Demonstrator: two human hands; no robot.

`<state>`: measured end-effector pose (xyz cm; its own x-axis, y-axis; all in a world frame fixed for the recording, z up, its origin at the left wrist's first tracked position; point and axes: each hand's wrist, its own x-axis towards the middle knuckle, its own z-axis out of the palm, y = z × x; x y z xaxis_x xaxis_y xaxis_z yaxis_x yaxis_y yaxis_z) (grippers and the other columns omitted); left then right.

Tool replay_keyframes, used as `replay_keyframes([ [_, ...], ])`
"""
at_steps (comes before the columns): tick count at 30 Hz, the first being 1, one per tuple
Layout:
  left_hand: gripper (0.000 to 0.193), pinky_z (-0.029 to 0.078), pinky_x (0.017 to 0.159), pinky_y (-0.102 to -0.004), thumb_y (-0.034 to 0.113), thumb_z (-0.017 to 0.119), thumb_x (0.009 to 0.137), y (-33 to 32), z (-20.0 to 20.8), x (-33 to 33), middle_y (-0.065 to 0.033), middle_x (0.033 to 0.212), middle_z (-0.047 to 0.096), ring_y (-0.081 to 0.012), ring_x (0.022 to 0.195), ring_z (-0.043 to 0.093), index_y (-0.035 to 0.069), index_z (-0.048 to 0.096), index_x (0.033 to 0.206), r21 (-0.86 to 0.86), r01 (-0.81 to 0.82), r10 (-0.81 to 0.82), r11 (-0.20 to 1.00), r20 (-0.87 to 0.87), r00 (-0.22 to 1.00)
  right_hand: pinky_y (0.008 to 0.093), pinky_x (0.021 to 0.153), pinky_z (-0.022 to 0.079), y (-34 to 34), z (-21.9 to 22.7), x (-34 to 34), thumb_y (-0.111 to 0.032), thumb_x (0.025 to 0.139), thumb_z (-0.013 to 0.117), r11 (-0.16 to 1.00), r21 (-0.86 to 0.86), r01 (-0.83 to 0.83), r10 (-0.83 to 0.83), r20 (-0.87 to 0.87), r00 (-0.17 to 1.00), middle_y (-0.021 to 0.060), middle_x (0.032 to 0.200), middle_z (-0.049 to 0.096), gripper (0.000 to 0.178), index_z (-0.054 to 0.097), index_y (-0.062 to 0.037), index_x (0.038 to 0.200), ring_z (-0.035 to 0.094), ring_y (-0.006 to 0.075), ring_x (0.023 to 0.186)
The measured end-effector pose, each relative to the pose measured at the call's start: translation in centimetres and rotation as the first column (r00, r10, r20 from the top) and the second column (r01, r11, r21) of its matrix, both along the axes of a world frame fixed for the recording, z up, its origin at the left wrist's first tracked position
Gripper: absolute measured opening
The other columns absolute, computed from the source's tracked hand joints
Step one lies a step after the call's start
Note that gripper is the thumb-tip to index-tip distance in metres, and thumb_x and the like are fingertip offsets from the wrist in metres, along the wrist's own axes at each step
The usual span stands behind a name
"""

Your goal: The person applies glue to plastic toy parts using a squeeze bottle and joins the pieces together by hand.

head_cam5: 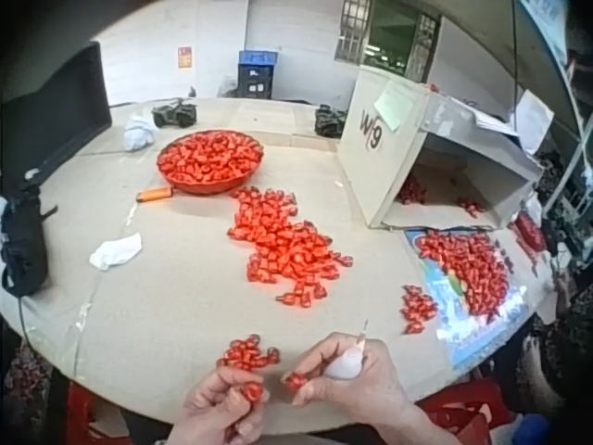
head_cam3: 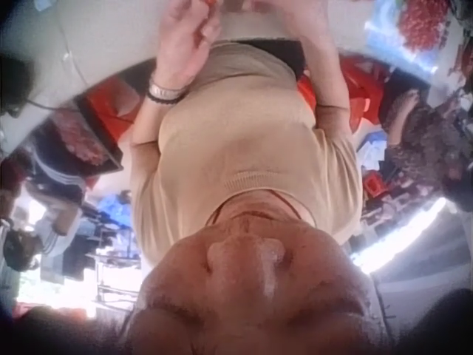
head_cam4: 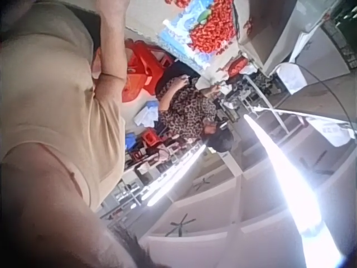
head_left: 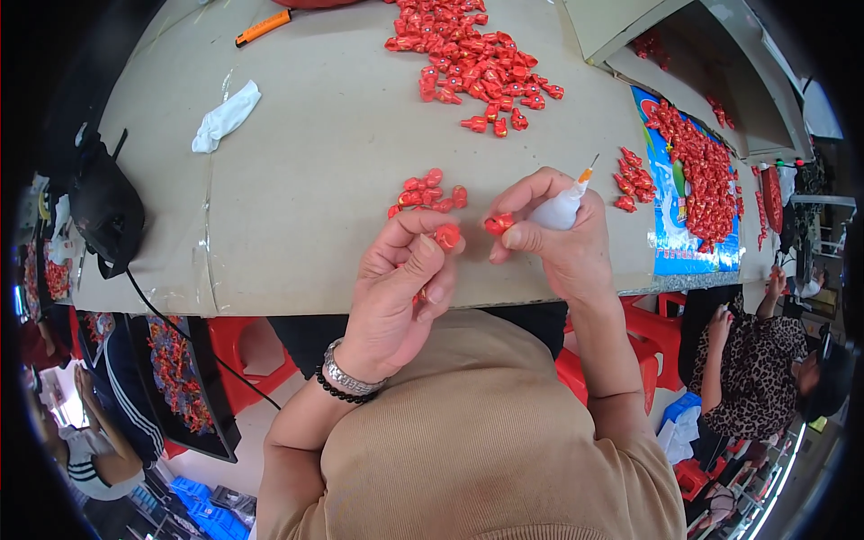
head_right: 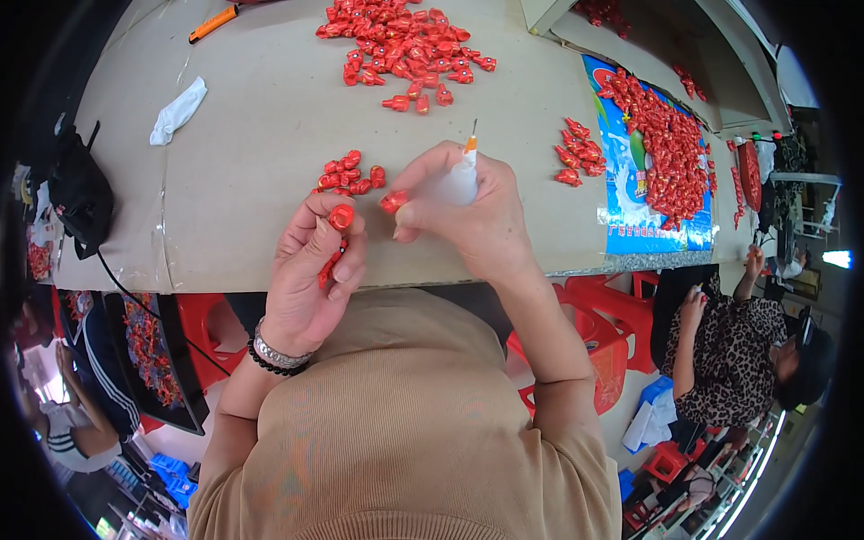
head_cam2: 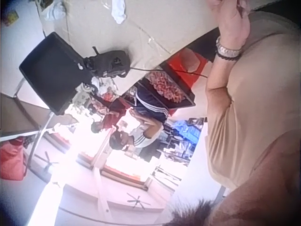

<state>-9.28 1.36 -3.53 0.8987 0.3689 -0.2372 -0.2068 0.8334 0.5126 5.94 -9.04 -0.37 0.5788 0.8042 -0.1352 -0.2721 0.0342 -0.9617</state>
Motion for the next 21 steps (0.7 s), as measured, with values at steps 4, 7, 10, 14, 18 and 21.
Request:
replay_keyframes([
  [4, 0.023, 0.028, 0.043, -0.0173, 0.018, 0.058, 0.091, -0.4, -0.1, 0.1, 0.0023, 0.081, 0.058, -0.0026, 0.056, 0.040, 0.005, 0.055, 0.110, 0.101, -0.025, 0.027, 0.995, -0.014, 1.000, 0.0282, 0.048, 0.052, -0.2, -0.4, -0.3, 0.008, 0.068, 0.071, 1.000, 0.017, -0.015, 0.015, -0.015, 1.000, 0.0136, 0.073, 0.061, 0.018, 0.058, 0.0040, 0.079, 0.061, 0.0183, 0.058],
  [7, 0.023, 0.027, 0.044, -0.0171, 0.015, 0.060, 0.090, -0.4, -0.4, 0.2, 0.0026, 0.077, 0.057, -0.0012, 0.056, 0.039, 0.003, 0.056, 0.109, 0.250, -0.060, 0.068, 0.966, -0.024, 0.997, 0.0255, 0.052, 0.050, -0.3, -0.3, -0.5, 0.007, 0.072, 0.069, 0.999, 0.022, -0.029, 0.029, -0.004, 1.000, 0.0087, 0.070, 0.063, 0.011, 0.061, 0.0027, 0.080, 0.060, 0.0131, 0.059],
  [10, 0.021, 0.030, 0.047, -0.0166, 0.011, 0.061, 0.089, -0.3, -0.5, -0.1, 0.0013, 0.082, 0.060, -0.0001, 0.060, 0.042, 0.001, 0.056, 0.107, 0.380, -0.074, 0.098, 0.922, -0.044, 0.994, 0.0239, 0.053, 0.049, -0.4, 0.4, -0.9, 0.005, 0.071, 0.071, 0.999, -0.051, -0.003, 0.008, 0.099, 0.995, 0.0072, 0.070, 0.063, 0.012, 0.062, 0.0020, 0.078, 0.059, 0.0114, 0.058],
  [14, 0.019, 0.040, 0.056, -0.0169, 0.007, 0.061, 0.088, -0.4, -0.5, -0.1, -0.0014, 0.086, 0.062, -0.0016, 0.068, 0.050, -0.001, 0.057, 0.104, 0.512, -0.122, 0.155, 0.851, -0.023, 0.988, 0.0229, 0.053, 0.047, -0.4, 0.4, -0.8, 0.000, 0.071, 0.074, 0.996, -0.078, -0.045, 0.069, 0.338, 0.939, 0.0063, 0.071, 0.063, 0.013, 0.063, 0.0016, 0.078, 0.058, 0.0104, 0.059],
  [18, 0.017, 0.047, 0.070, -0.0200, 0.004, 0.062, 0.087, -0.4, -0.1, -0.1, -0.0036, 0.089, 0.063, -0.0056, 0.079, 0.057, -0.003, 0.058, 0.102, 0.626, -0.122, 0.186, 0.770, -0.038, 0.982, 0.0221, 0.051, 0.045, -0.3, 0.4, -0.7, -0.006, 0.070, 0.077, 0.995, -0.074, -0.060, 0.089, 0.501, 0.861, 0.0057, 0.072, 0.062, 0.018, 0.063, 0.0013, 0.078, 0.057, 0.0098, 0.059],
  [21, 0.017, 0.047, 0.072, -0.0205, 0.002, 0.062, 0.086, -0.5, -0.2, -0.1, -0.0042, 0.090, 0.064, -0.0062, 0.080, 0.058, -0.003, 0.058, 0.102, 0.658, -0.131, 0.195, 0.742, -0.024, 0.981, 0.0221, 0.050, 0.045, -0.4, 0.5, -0.8, -0.005, 0.071, 0.077, 0.993, -0.097, -0.068, 0.106, 0.477, 0.872, 0.0056, 0.072, 0.062, 0.017, 0.063, 0.0010, 0.078, 0.057, 0.0094, 0.058],
])
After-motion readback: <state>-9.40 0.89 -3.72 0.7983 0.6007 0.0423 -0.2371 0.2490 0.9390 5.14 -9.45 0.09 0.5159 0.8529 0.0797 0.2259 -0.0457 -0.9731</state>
